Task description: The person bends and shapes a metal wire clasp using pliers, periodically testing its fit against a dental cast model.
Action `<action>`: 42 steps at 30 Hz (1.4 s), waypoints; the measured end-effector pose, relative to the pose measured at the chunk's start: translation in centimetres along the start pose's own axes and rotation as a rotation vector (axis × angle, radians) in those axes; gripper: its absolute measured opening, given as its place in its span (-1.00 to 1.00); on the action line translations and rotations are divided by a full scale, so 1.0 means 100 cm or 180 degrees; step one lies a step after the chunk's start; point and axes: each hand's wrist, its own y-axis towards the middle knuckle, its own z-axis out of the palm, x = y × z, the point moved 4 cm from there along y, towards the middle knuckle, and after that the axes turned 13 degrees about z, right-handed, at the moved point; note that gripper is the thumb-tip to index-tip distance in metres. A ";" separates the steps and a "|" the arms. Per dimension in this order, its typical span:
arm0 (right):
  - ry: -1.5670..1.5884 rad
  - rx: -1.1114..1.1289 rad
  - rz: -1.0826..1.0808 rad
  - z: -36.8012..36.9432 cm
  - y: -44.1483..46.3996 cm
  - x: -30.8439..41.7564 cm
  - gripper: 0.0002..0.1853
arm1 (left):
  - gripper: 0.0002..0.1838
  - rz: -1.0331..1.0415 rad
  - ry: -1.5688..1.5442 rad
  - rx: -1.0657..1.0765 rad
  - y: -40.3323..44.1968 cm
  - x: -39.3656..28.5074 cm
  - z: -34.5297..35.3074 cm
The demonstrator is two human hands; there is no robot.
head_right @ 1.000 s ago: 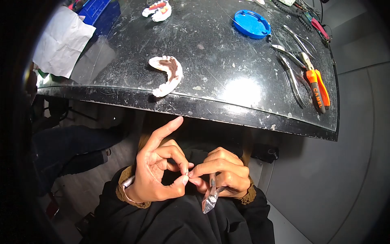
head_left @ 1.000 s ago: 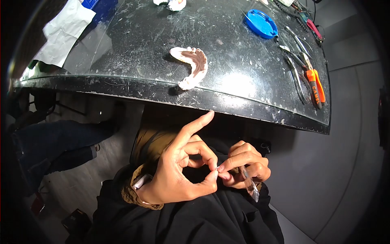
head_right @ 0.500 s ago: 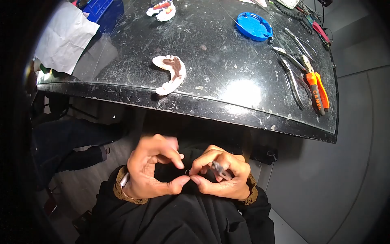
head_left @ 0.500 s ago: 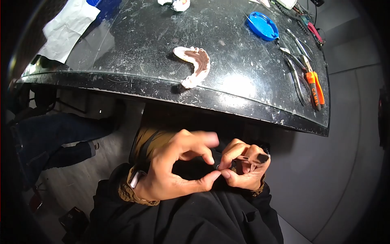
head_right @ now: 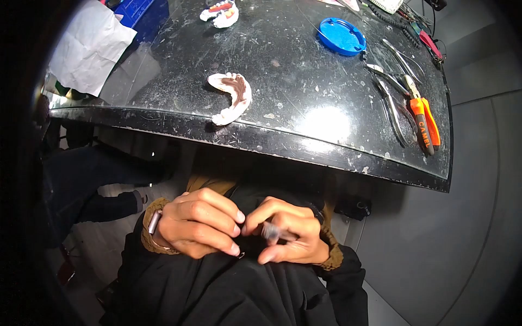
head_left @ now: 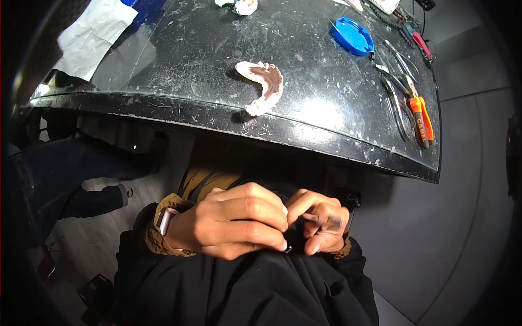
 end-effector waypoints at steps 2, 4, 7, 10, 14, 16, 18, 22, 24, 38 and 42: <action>-0.0483 -0.0007 -0.0401 0.000 -0.007 -0.007 -0.57 | -0.82 0.0120 -0.0241 -0.0238 0.004 -0.003 0.000; -0.0667 -0.0007 -0.0497 0.006 -0.003 -0.005 -0.60 | -0.81 0.0216 -0.0419 -0.0356 0.006 -0.008 -0.001; -0.0855 0.0084 -0.0343 0.006 -0.005 -0.006 -0.61 | -0.79 0.0219 -0.0422 -0.0678 0.010 -0.013 0.001; -0.1117 0.0164 -0.0309 0.007 -0.003 -0.005 -0.60 | -0.79 0.0135 -0.0448 -0.0752 0.011 -0.013 0.001; -0.1127 0.0153 -0.0299 0.008 -0.004 -0.005 -0.60 | -0.82 -0.0006 -0.0500 -0.0839 0.009 -0.013 0.003; -0.1100 0.0113 -0.0309 0.009 -0.004 -0.005 -0.60 | -0.83 -0.0030 -0.0510 -0.0850 0.008 -0.012 0.004; -0.1083 0.0110 -0.0341 0.009 -0.004 -0.005 -0.61 | -0.85 -0.0048 -0.0530 -0.0912 0.007 -0.012 0.005; -0.0986 0.0091 -0.0360 0.009 -0.004 -0.006 -0.61 | -0.87 -0.0010 -0.0610 -0.1097 0.005 -0.011 0.009; -0.0917 0.0077 -0.0418 0.009 -0.002 -0.005 -0.61 | -0.88 0.0029 -0.0649 -0.1236 0.003 -0.009 0.012; -0.0474 0.0411 -0.0117 0.004 0.000 -0.006 -0.60 | -0.89 0.0236 -0.0521 -0.1632 -0.001 -0.003 0.023; -0.0386 0.0529 -0.0021 -0.001 0.002 -0.003 -0.61 | -0.88 0.0158 -0.0637 -0.1661 -0.003 -0.002 0.023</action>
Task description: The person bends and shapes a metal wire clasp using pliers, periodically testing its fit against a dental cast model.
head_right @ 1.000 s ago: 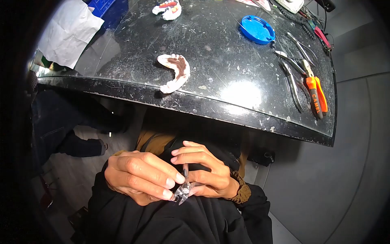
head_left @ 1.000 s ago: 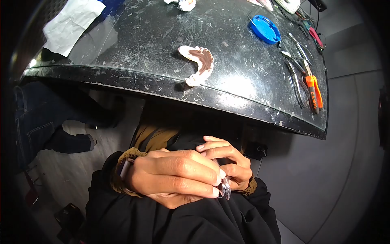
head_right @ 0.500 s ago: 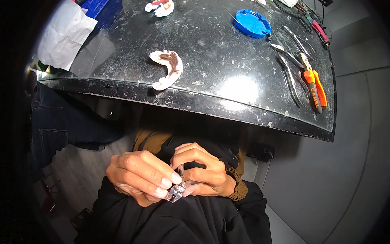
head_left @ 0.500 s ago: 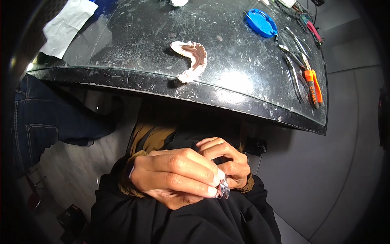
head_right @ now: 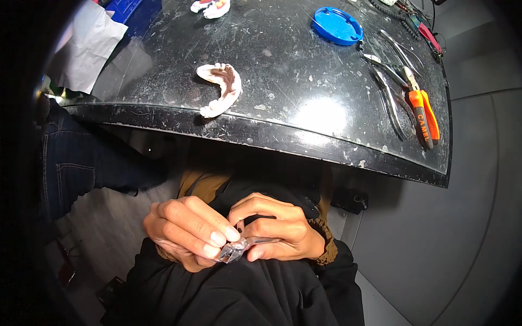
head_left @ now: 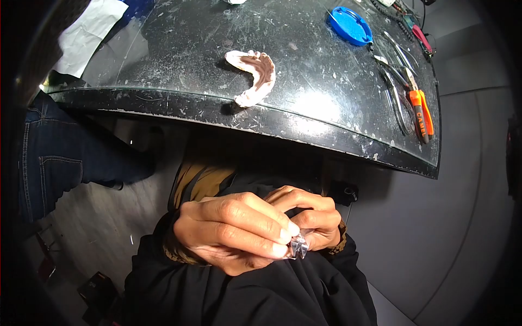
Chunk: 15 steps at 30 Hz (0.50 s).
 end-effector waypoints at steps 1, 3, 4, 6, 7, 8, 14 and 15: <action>0.0016 0.0015 0.0020 -0.001 0.000 0.000 -0.61 | -0.88 -0.0002 0.0000 -0.0027 -0.001 0.001 0.000; 0.0009 0.0009 0.0031 -0.002 0.000 0.001 -0.62 | -0.88 -0.0036 0.0013 -0.0001 -0.002 0.001 0.000; 0.0005 0.0008 0.0036 -0.003 0.000 0.001 -0.62 | -0.89 -0.0067 0.0028 0.0053 -0.002 0.001 -0.001; -0.0021 0.0026 0.0117 -0.004 0.000 0.002 -0.64 | -0.89 -0.0066 0.0047 0.0069 -0.003 0.001 -0.002; -0.0039 0.0033 0.0156 -0.004 0.000 0.003 -0.64 | -0.89 -0.0031 0.0049 0.0034 -0.004 0.001 -0.001; -0.0027 0.0035 0.0201 -0.005 0.000 0.004 -0.65 | -0.89 0.0001 0.0050 -0.0004 -0.005 0.001 -0.001; -0.0005 0.0132 0.0306 -0.007 0.002 0.006 -0.66 | -0.88 0.0142 0.0099 -0.0021 -0.006 0.000 -0.001; -0.0009 0.0143 0.0293 -0.007 0.002 0.006 -0.67 | -0.88 0.0134 0.0107 0.0003 -0.005 0.001 -0.001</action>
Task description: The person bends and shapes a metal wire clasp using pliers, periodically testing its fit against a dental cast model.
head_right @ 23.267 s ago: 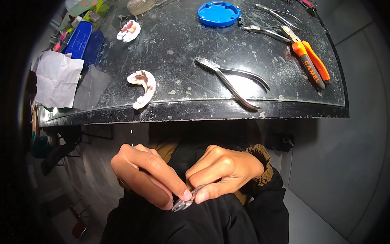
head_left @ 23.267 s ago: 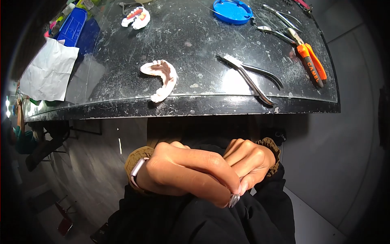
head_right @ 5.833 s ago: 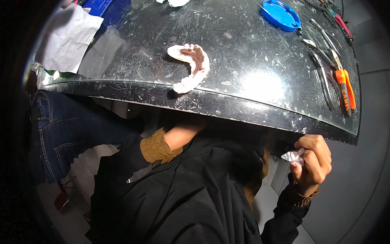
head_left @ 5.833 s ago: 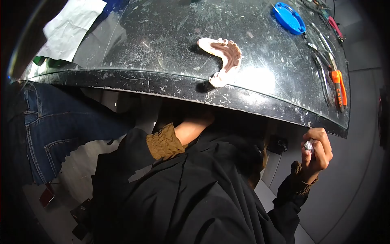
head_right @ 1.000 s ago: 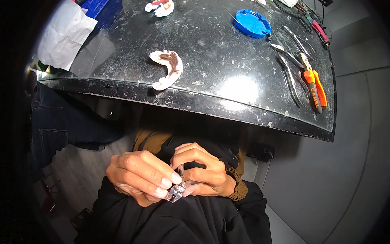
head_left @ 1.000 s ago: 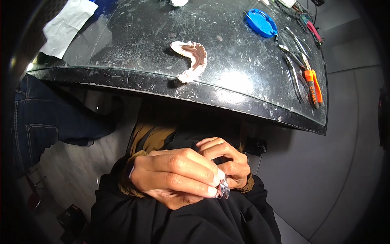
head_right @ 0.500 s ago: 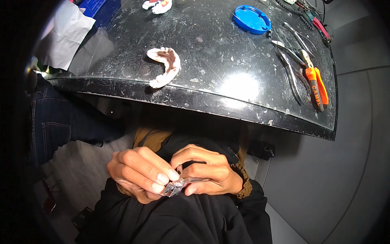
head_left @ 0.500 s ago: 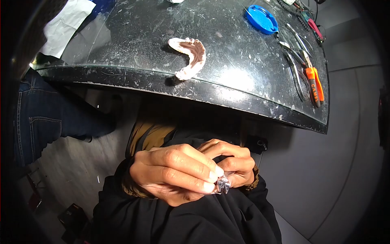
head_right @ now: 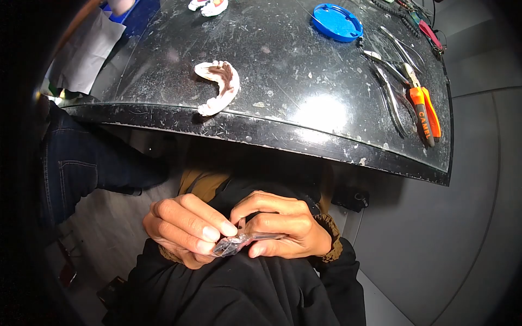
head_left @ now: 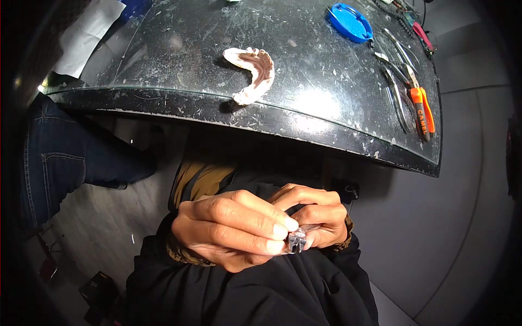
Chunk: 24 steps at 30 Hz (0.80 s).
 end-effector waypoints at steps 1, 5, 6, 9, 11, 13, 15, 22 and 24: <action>-0.0005 0.0011 -0.0012 0.000 0.000 0.000 -0.67 | -0.87 -0.0008 0.0009 0.0023 0.001 0.000 0.000; 0.0147 0.0070 0.0021 0.000 0.000 -0.002 -0.67 | -0.86 0.0018 0.0033 -0.0076 -0.004 0.000 0.001; 0.0194 0.0105 0.0030 0.000 0.000 -0.002 -0.67 | -0.85 0.0034 0.0045 -0.0030 -0.003 0.000 0.001; 0.0351 0.0172 0.0051 0.001 0.001 -0.003 -0.67 | -0.87 -0.0003 -0.0122 -0.0701 -0.009 0.000 0.005; 0.0461 0.0201 0.0065 0.002 0.001 -0.003 -0.67 | -0.88 -0.0018 -0.0119 -0.0697 -0.008 0.000 0.006; 0.0568 0.0222 0.0084 0.001 0.001 -0.004 -0.67 | -0.89 0.0030 -0.0107 -0.0708 -0.009 0.001 0.006; 0.0588 0.0270 0.0091 0.001 0.001 -0.005 -0.68 | -0.89 0.0027 -0.0106 -0.0676 -0.010 0.002 0.006; 0.0814 0.0434 0.0194 -0.001 0.003 -0.006 -0.72 | -0.92 -0.0094 -0.0083 -0.0563 -0.012 0.002 0.006; 0.0874 0.0443 0.0242 -0.001 0.003 -0.007 -0.72 | -0.92 -0.0126 -0.0107 -0.0542 -0.012 0.003 0.006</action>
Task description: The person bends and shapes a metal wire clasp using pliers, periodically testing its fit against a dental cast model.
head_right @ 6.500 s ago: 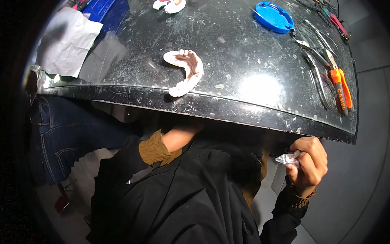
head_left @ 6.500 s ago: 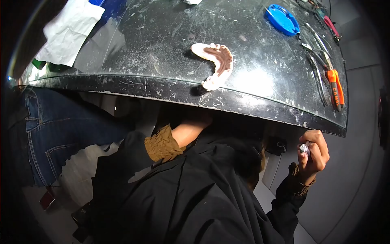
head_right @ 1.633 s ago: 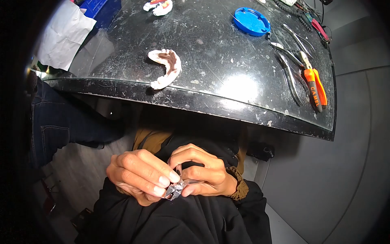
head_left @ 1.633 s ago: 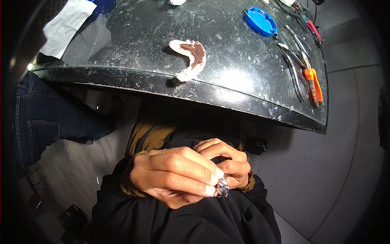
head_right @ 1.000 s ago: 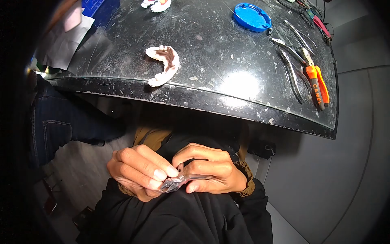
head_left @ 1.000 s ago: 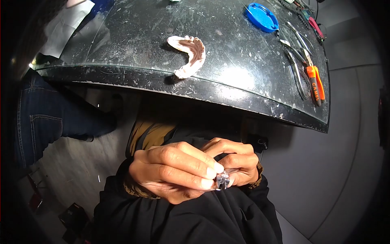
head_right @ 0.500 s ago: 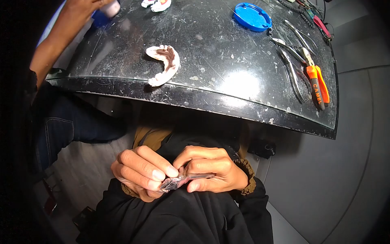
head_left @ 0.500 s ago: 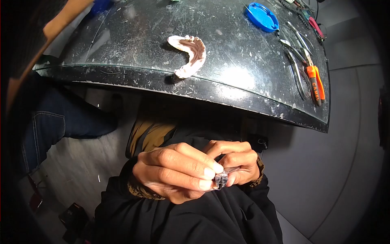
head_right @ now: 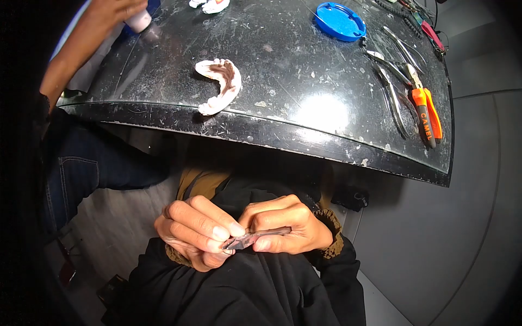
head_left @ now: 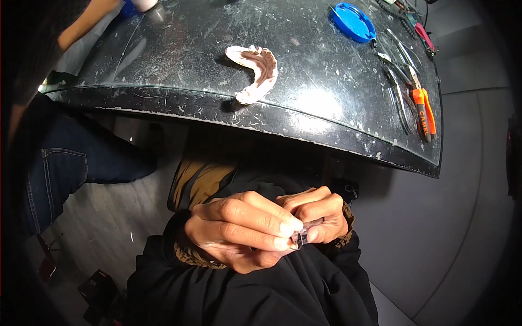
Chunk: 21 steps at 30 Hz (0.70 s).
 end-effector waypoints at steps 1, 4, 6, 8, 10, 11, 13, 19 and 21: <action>0.0035 0.0002 0.0023 0.000 0.000 0.000 -0.73 | -0.92 -0.0021 -0.0013 0.0009 0.001 0.001 0.000; 0.0067 0.0100 0.0196 -0.002 -0.002 -0.002 -0.73 | -0.92 -0.0099 0.0018 -0.0017 0.000 0.001 0.001; 0.0042 0.0103 0.0224 -0.003 -0.003 -0.001 -0.73 | -0.91 -0.0096 0.0104 0.0066 0.000 0.001 0.001; -0.0002 0.0091 0.0203 -0.003 -0.003 -0.001 -0.73 | -0.85 -0.0027 0.0230 0.0267 0.002 0.001 0.000; -0.0065 0.0064 0.0128 -0.003 -0.002 -0.002 -0.72 | -0.85 0.0045 0.0237 0.0361 0.003 0.002 0.000; -0.0154 0.0047 0.0160 -0.005 -0.003 -0.001 -0.72 | -0.85 0.0089 0.0240 0.0411 0.004 0.002 0.000; -0.0332 0.0017 0.0222 -0.007 -0.006 -0.001 -0.73 | -0.85 0.0035 0.0232 0.0500 0.005 0.002 -0.001; -0.0903 -0.0308 0.0097 -0.009 -0.007 0.013 -0.75 | -0.91 0.0007 0.0221 0.0276 0.006 -0.001 -0.001; -0.1268 -0.0696 0.0043 -0.019 -0.017 0.029 -0.73 | -0.89 0.0083 0.0269 0.0237 0.007 -0.002 -0.002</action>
